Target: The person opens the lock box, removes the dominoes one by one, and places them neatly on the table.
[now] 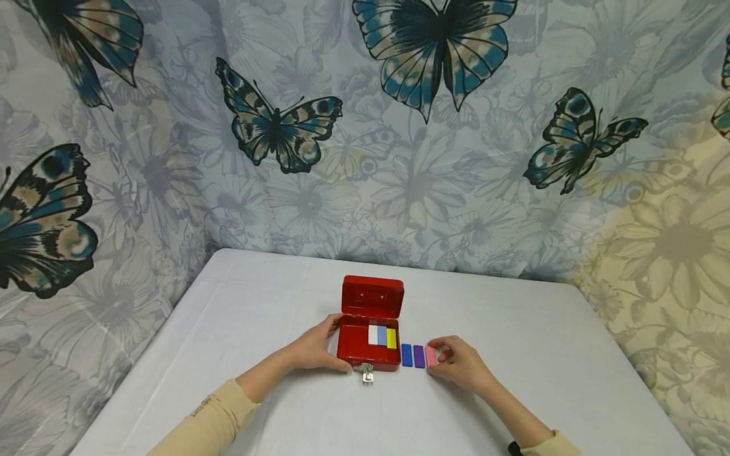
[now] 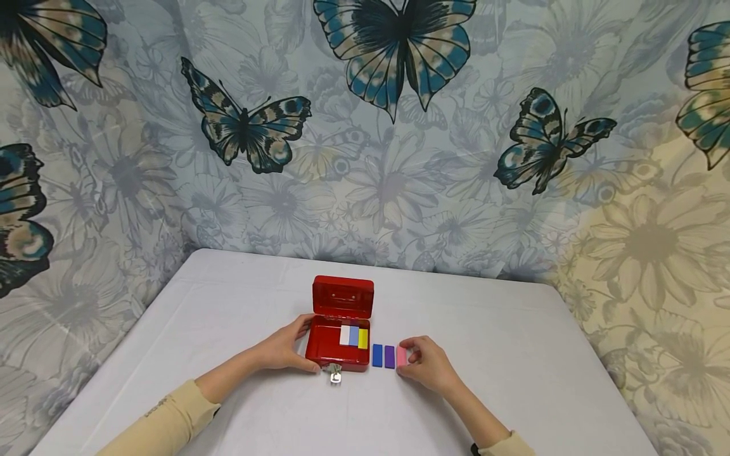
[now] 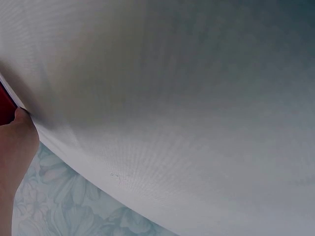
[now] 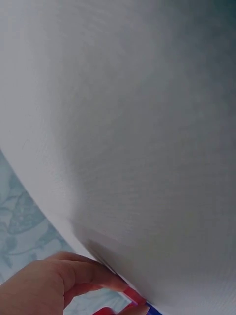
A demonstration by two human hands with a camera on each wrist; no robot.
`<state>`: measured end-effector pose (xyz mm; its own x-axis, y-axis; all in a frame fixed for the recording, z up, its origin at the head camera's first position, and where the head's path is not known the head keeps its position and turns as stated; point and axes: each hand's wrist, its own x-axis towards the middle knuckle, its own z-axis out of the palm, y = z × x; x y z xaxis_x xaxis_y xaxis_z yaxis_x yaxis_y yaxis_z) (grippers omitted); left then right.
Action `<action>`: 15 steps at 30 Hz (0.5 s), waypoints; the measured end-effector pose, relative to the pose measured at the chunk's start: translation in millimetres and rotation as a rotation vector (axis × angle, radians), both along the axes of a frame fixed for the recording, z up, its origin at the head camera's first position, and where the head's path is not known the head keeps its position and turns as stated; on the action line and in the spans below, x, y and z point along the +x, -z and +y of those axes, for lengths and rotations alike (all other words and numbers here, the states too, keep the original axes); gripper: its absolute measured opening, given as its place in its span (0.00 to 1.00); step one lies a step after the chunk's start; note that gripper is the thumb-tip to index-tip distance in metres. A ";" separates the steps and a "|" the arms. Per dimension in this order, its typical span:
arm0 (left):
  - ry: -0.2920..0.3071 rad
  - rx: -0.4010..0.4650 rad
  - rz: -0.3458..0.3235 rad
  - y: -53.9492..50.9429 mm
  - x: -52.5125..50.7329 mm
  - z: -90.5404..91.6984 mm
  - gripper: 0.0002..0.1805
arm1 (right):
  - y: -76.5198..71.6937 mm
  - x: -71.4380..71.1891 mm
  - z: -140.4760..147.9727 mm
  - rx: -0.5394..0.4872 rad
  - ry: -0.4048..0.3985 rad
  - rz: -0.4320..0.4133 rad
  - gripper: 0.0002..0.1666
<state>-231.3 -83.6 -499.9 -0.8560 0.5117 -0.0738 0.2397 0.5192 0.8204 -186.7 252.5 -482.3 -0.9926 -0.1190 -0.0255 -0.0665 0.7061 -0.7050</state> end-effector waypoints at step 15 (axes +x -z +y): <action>0.008 0.008 -0.005 -0.1 -0.4 -0.2 0.58 | -6.4 -0.7 3.1 -0.006 -0.011 0.054 0.23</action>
